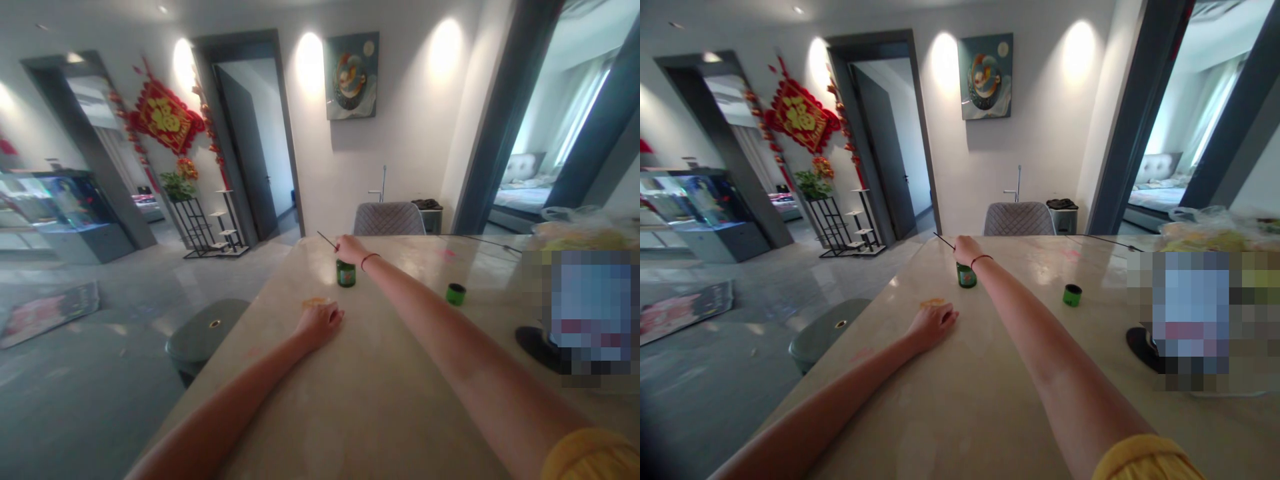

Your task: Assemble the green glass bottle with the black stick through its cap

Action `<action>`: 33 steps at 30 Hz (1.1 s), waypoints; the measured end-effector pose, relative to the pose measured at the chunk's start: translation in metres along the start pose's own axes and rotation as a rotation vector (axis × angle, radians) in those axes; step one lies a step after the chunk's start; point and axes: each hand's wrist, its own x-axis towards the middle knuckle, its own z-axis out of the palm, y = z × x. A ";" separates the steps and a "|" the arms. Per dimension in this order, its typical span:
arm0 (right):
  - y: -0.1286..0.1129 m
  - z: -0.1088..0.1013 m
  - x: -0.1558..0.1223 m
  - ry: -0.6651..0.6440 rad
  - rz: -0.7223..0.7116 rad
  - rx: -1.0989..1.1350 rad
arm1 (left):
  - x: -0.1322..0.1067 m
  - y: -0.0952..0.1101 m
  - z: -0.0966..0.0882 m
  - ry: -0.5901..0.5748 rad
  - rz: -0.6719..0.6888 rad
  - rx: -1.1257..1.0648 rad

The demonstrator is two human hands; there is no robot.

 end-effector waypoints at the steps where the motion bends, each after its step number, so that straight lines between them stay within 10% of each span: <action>1: 0.000 -0.001 0.001 -0.004 0.003 0.014 | 0.000 0.000 0.001 0.002 0.000 0.006; 19: 0.056 -0.071 -0.024 0.359 0.039 0.477 | 0.003 -0.002 0.000 0.021 0.023 -0.037; 25: 0.093 -0.034 -0.069 0.410 -0.034 0.270 | 0.005 -0.002 0.000 0.005 0.008 -0.017; 33: 0.139 0.025 -0.133 -0.082 -0.152 -0.110 | 0.003 -0.001 0.000 0.026 0.005 -0.006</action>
